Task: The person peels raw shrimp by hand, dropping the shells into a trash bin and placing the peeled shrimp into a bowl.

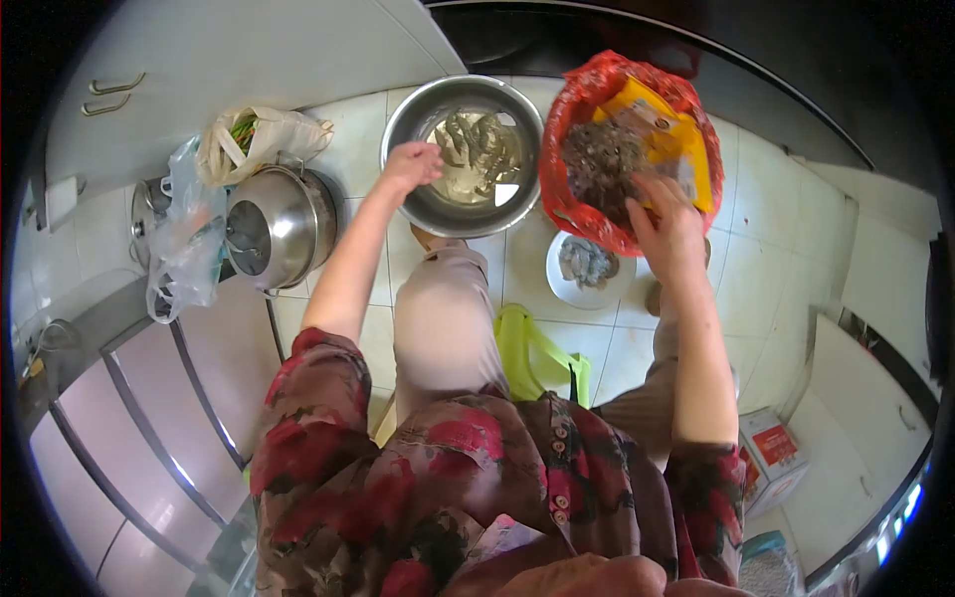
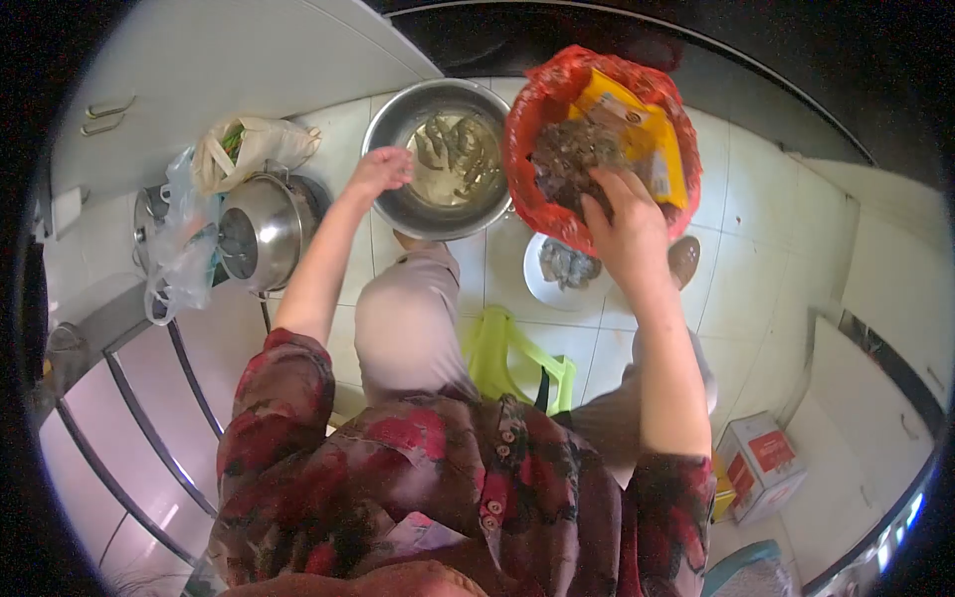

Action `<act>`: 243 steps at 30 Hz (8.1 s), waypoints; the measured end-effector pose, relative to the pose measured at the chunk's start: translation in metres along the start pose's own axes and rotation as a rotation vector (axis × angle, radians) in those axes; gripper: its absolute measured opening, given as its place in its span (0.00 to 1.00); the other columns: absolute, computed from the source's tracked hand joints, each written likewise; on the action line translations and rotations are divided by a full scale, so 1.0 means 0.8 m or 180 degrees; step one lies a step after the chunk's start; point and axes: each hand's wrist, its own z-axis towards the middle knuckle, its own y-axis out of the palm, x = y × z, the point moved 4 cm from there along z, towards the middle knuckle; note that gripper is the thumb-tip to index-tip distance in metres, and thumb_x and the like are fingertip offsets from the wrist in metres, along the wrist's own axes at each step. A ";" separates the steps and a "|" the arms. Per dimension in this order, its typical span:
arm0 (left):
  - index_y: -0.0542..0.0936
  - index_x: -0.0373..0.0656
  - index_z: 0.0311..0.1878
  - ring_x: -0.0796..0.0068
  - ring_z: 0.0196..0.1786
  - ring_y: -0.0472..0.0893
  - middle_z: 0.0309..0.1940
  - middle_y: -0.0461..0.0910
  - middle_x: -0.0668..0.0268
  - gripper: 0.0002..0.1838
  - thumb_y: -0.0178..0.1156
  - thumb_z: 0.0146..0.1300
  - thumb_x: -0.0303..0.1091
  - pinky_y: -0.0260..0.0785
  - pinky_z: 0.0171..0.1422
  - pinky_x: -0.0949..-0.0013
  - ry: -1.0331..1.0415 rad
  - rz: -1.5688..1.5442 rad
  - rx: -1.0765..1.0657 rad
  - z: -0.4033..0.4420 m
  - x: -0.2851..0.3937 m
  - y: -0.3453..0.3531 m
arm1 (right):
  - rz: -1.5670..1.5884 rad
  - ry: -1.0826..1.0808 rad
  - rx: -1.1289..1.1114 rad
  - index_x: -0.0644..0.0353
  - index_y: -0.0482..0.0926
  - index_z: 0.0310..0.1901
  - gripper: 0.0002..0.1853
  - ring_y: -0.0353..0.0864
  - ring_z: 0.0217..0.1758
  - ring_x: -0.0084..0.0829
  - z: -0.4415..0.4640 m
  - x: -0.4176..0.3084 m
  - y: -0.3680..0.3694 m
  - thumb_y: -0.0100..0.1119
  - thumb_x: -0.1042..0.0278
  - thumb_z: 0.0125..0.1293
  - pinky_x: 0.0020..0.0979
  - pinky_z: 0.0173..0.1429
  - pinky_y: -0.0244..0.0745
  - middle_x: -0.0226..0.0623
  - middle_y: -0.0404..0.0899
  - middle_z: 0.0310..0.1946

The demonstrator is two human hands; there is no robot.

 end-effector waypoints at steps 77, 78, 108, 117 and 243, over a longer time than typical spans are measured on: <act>0.80 0.39 0.36 0.87 0.22 0.71 0.21 0.75 0.73 0.14 0.55 0.71 0.39 0.64 0.26 0.79 0.0721 -0.0087 -0.0853 -0.135 0.226 0.251 | 0.0463 -0.0428 0.0227 0.66 0.79 0.42 0.10 0.80 0.35 0.53 0.012 -0.024 -0.039 0.58 0.72 0.61 0.45 0.41 0.76 0.51 0.80 0.33; 0.80 0.38 0.35 0.86 0.19 0.69 0.18 0.74 0.74 0.14 0.55 0.71 0.39 0.61 0.23 0.79 0.0704 -0.0186 -0.0873 -0.134 0.223 0.253 | 0.0473 -0.0405 0.0229 0.66 0.79 0.42 0.10 0.80 0.35 0.53 0.010 -0.026 -0.039 0.58 0.72 0.61 0.45 0.41 0.76 0.51 0.80 0.33; 0.77 0.39 0.44 0.84 0.28 0.77 0.34 0.79 0.69 0.07 0.62 0.64 0.24 0.71 0.31 0.79 0.2024 -0.0694 -0.1255 -0.172 0.234 0.278 | 0.1759 0.0954 0.0429 0.68 0.80 0.32 0.08 0.84 0.22 0.26 0.002 0.004 -0.066 0.58 0.70 0.61 0.27 0.28 0.76 0.37 0.81 0.19; 0.77 0.38 0.40 0.85 0.38 0.76 0.36 0.79 0.70 0.08 0.63 0.58 0.21 0.71 0.42 0.79 0.1863 -0.0630 -0.1233 -0.168 0.235 0.257 | 0.1638 0.0462 0.0484 0.65 0.80 0.36 0.08 0.85 0.30 0.31 0.004 -0.007 -0.062 0.63 0.71 0.56 0.29 0.36 0.78 0.42 0.83 0.28; 0.82 0.36 0.43 0.82 0.29 0.79 0.31 0.83 0.66 0.11 0.56 0.69 0.34 0.71 0.34 0.77 0.0722 0.0073 -0.1300 -0.160 0.202 0.245 | -0.0022 -0.0140 -0.0407 0.62 0.79 0.26 0.09 0.82 0.31 0.49 0.005 -0.026 -0.021 0.59 0.65 0.57 0.45 0.36 0.77 0.48 0.80 0.24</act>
